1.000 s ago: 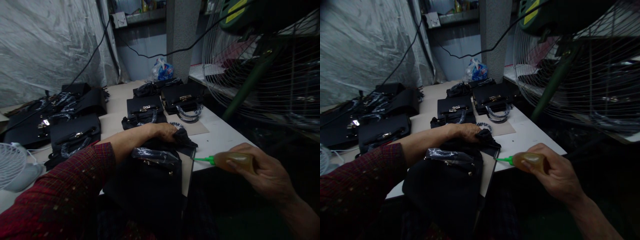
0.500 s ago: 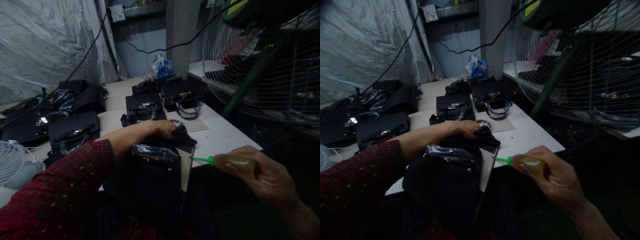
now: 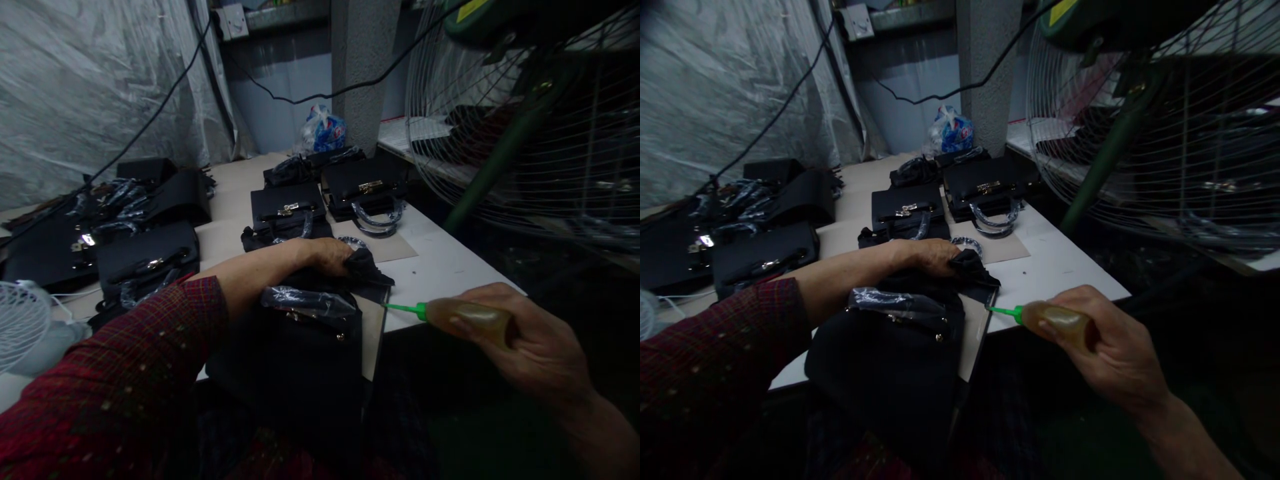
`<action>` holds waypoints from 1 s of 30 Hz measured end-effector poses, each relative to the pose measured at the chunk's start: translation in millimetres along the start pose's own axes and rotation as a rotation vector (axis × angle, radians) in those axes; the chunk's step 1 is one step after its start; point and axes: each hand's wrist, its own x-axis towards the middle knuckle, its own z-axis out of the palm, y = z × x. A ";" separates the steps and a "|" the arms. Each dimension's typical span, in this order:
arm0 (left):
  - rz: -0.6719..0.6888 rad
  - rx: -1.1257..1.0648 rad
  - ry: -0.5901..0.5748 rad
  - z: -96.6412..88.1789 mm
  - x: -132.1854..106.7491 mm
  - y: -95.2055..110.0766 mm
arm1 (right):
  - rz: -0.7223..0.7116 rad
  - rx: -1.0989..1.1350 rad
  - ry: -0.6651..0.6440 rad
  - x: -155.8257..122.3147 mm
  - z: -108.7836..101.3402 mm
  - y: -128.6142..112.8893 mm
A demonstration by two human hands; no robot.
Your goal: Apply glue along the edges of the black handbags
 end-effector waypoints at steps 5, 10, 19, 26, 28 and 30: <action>-0.022 0.005 -0.004 -1.0 -0.9 1.9 | 0.027 0.045 -0.131 4.9 -2.2 -0.8; -0.025 -0.003 -0.006 0.5 1.6 -0.9 | 0.067 0.134 -0.133 1.1 -6.3 -17.6; -0.050 0.037 -0.024 -3.0 -4.9 7.9 | 0.067 0.109 -0.115 -26.9 -6.4 -32.8; -0.066 0.032 -0.017 -5.4 -9.6 13.9 | 0.031 0.107 -0.081 -35.1 -3.3 -37.7; -0.049 0.049 -0.020 -5.3 -9.3 13.6 | 0.033 0.132 -0.124 -36.3 -3.9 -38.7; -0.041 0.059 -0.025 -4.7 -8.3 12.2 | 0.034 0.157 -0.159 -37.6 -4.2 -39.0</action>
